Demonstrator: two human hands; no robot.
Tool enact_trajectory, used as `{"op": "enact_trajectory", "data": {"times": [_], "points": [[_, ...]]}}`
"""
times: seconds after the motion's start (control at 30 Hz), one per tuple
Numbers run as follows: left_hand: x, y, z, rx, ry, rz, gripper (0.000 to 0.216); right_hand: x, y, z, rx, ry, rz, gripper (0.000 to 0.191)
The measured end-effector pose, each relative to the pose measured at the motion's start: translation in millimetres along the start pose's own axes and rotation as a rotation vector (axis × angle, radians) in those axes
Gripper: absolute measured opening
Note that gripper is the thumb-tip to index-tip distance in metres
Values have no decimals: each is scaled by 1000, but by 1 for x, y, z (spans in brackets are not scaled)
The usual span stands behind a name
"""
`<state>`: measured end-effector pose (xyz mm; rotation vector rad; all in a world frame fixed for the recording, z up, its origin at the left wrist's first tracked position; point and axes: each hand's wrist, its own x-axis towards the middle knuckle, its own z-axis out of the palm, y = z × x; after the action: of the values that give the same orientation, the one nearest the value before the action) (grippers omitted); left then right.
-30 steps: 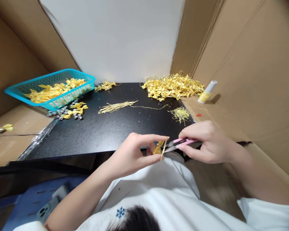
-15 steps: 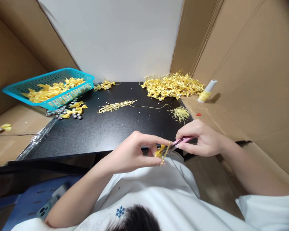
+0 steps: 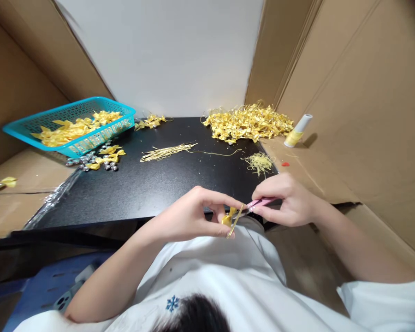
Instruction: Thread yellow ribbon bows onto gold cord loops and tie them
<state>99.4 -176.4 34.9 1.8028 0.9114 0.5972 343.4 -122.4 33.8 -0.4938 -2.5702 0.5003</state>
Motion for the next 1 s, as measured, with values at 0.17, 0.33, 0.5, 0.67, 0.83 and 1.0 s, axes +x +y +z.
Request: {"op": "enact_trajectory", "data": {"times": [0.17,0.33,0.5,0.67,0.83,1.0], "points": [[0,-3,-1,1,30,2,45,-4,3,1,-34,94,15,20],[-1,-6,-2,-17,92,48,44,-22,10,0,-48,163,90,18],[1,-23,1,-144,187,144,33,-50,37,-6,-106,418,379,20],[4,-40,8,-507,194,174,14,-80,84,-23,-403,628,870,30],[5,-37,11,-572,220,232,18,-99,109,-30,-558,530,1096,36],[4,-35,10,-453,246,230,16,-103,117,-25,-680,498,992,36]]}}
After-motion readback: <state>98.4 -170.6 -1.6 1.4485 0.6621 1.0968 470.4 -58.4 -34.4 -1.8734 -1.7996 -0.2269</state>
